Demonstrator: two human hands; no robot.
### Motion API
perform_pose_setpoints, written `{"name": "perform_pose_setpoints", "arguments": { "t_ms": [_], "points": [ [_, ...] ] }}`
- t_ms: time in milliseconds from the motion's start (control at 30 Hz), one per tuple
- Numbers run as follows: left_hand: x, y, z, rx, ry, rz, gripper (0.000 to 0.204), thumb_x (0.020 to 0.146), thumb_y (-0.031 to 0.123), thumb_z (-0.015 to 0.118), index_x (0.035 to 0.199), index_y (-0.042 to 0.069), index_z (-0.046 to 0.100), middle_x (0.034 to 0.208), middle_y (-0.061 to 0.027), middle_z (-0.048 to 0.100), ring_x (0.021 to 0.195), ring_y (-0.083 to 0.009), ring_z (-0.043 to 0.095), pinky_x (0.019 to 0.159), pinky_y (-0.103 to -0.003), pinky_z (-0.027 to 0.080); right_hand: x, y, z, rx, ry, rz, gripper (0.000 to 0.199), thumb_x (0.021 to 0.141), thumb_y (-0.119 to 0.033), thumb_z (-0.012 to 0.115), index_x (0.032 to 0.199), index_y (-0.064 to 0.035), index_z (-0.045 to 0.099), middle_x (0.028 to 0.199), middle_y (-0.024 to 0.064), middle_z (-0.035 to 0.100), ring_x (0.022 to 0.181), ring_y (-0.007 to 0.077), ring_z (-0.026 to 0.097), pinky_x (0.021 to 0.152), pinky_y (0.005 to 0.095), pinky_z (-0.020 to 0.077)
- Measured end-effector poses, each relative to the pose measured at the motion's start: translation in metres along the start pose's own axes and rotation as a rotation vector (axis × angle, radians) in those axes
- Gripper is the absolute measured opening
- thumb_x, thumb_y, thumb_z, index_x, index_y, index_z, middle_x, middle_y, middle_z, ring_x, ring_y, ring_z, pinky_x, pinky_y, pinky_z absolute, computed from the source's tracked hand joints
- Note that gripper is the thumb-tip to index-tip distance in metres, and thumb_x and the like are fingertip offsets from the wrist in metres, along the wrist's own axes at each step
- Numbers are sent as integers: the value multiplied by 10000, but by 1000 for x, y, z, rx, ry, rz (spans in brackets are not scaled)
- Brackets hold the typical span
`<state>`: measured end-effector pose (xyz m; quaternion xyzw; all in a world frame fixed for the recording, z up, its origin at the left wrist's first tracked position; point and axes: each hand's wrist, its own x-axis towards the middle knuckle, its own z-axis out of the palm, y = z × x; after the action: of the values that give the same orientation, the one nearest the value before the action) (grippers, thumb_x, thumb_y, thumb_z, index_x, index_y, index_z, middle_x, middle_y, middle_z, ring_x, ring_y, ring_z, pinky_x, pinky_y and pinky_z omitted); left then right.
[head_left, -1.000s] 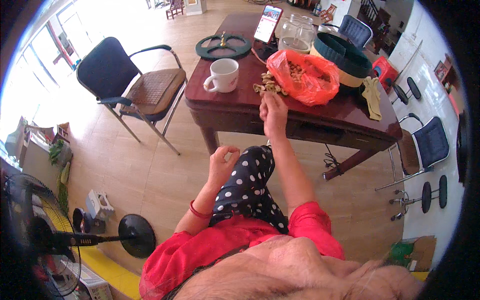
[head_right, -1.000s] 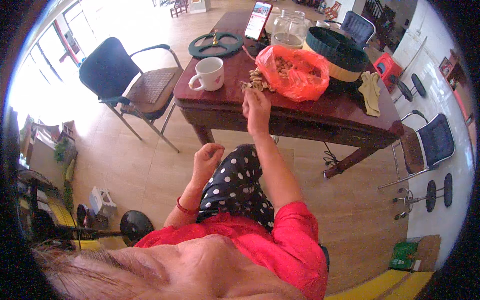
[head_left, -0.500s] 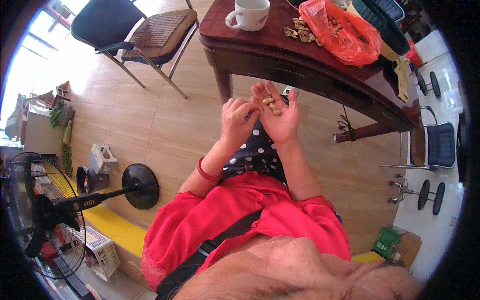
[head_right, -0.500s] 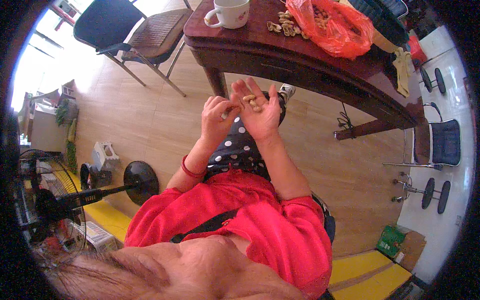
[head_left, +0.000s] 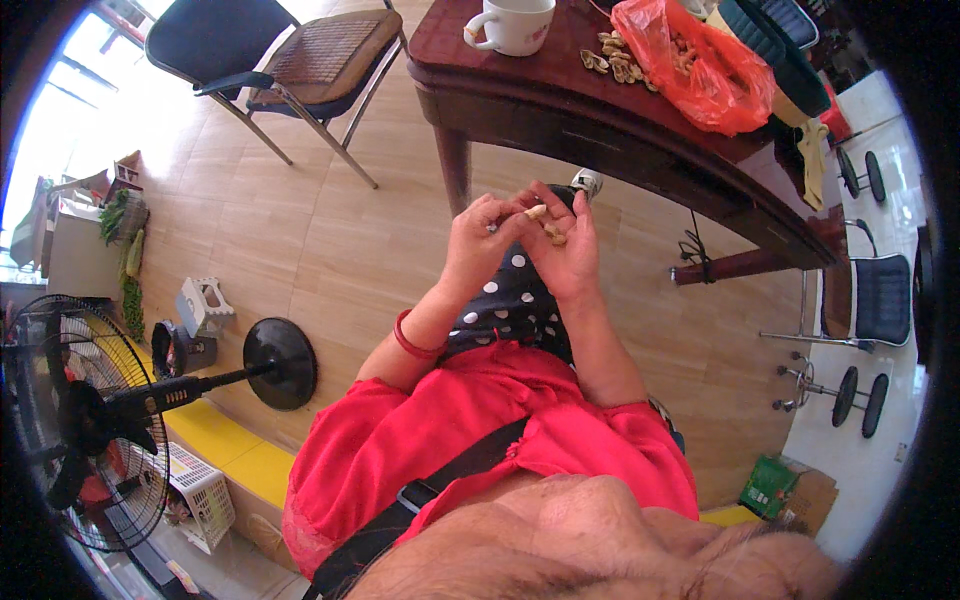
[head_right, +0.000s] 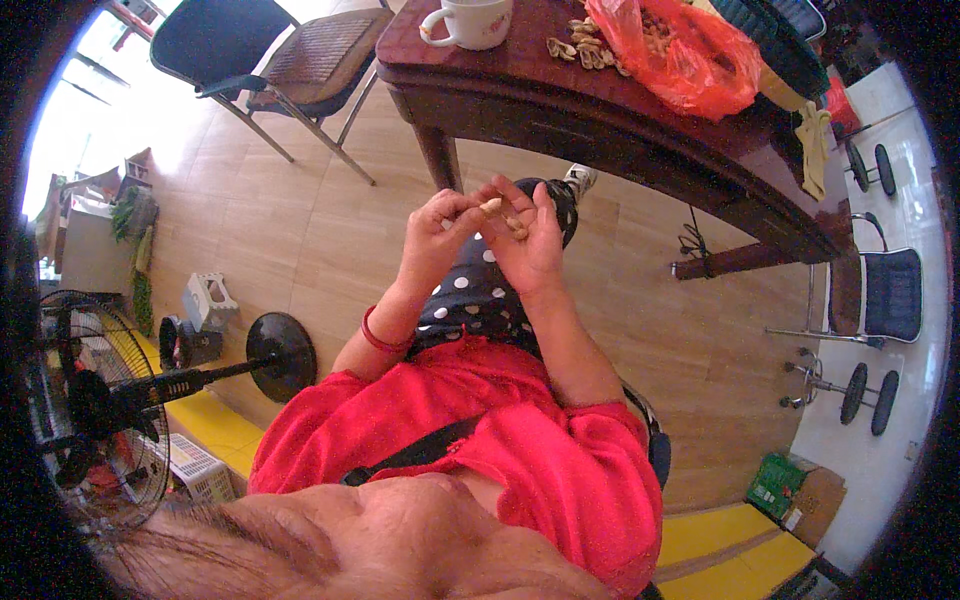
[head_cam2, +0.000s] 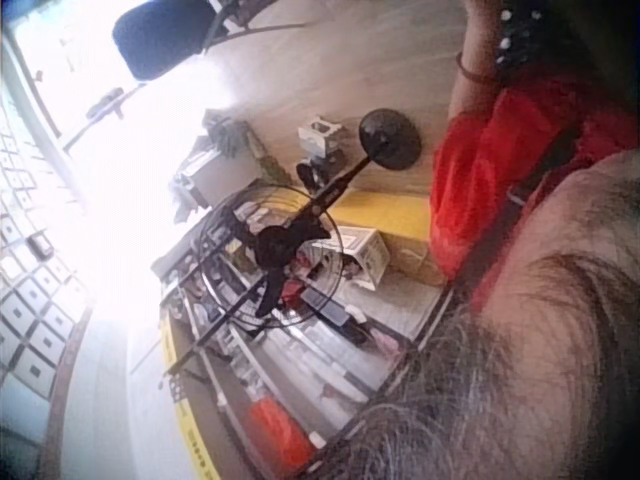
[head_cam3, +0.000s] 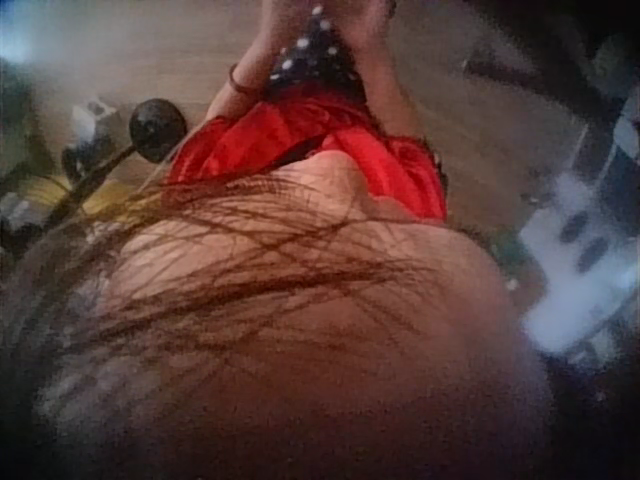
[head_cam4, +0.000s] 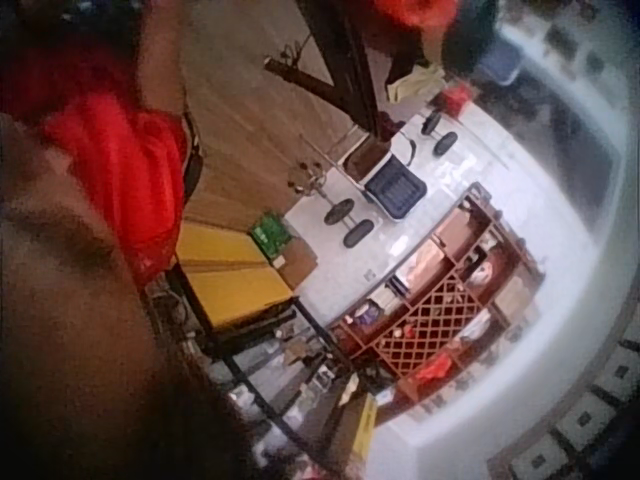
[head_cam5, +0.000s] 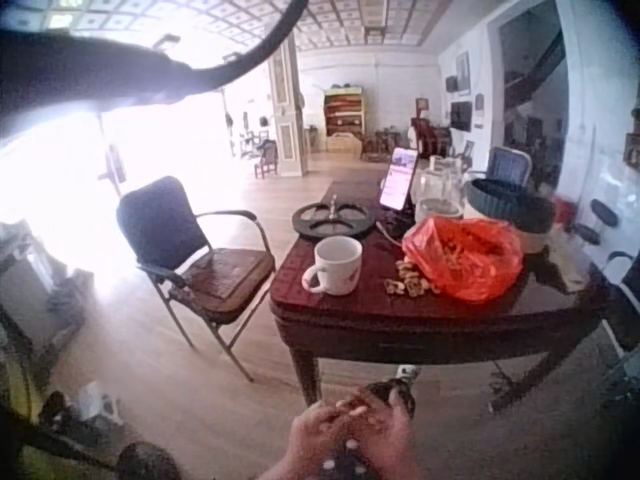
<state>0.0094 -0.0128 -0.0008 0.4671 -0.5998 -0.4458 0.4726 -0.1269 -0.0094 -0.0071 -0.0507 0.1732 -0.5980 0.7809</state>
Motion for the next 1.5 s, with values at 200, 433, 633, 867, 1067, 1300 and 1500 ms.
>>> {"name": "perform_pose_setpoints", "arguments": {
  "t_ms": [200, 433, 633, 867, 1067, 1300, 1500],
  "points": [
    [4, -4, -6, -899, -266, -437, 203, 883, 204, 554, 904, 7, 594, 770, -32, 583, 696, -125, 540, 667, -255, 433, -14, -9, -9, -560, 33, -116, 237, 873, -180, 569, 1044, -21, 611, 659, -38, 503, 511, 33, 391, 415, 165, 270],
    [0, -5, 2, -1096, -440, -487, 238, 899, 245, 521, 845, 23, 590, 735, -53, 585, 663, -147, 548, 643, -271, 451, -25, -15, 10, -917, 17, -237, 190, 844, -147, 623, 988, -23, 642, 680, -47, 518, 550, 20, 414, 470, 161, 317],
    [-2, -5, 10, -875, -344, -437, 224, 902, 233, 526, 856, 24, 595, 727, -33, 578, 672, -122, 542, 638, -248, 441, -26, -18, 7, -1037, -31, -410, 127, 805, -118, 668, 877, -16, 645, 722, -38, 525, 631, 35, 454, 556, 177, 371],
    [-5, -2, 12, -762, -330, -451, 193, 893, 213, 550, 856, 31, 604, 722, -16, 577, 670, -96, 537, 635, -223, 434, -29, -18, 2, -1292, 3, -567, 108, 781, -102, 664, 751, -22, 599, 656, -33, 462, 568, 40, 414, 508, 203, 355],
    [-6, -7, 14, -825, -340, -422, 151, 883, 173, 567, 895, 24, 589, 762, -25, 590, 700, -103, 565, 650, -229, 463, -31, -18, 3, -1394, -11, -681, 121, 766, -92, 655, 720, -15, 574, 637, -7, 452, 547, 62, 415, 491, 215, 358],
    [-5, -2, 14, -782, -245, -305, 153, 872, 96, 568, 986, -6, 567, 842, -42, 603, 729, -113, 576, 668, -234, 480, -30, -18, 6, -1377, 3, -583, 99, 796, -99, 652, 806, -4, 623, 673, -8, 492, 568, 62, 437, 510, 218, 374],
    [-6, 3, 15, -625, -154, -281, 218, 873, 80, 561, 1066, -18, 585, 885, -51, 622, 750, -112, 576, 691, -234, 483, -33, -20, 7, -1332, 4, -460, 133, 809, -90, 641, 884, 20, 641, 751, 9, 561, 642, 66, 515, 580, 198, 427]
  ]
}}
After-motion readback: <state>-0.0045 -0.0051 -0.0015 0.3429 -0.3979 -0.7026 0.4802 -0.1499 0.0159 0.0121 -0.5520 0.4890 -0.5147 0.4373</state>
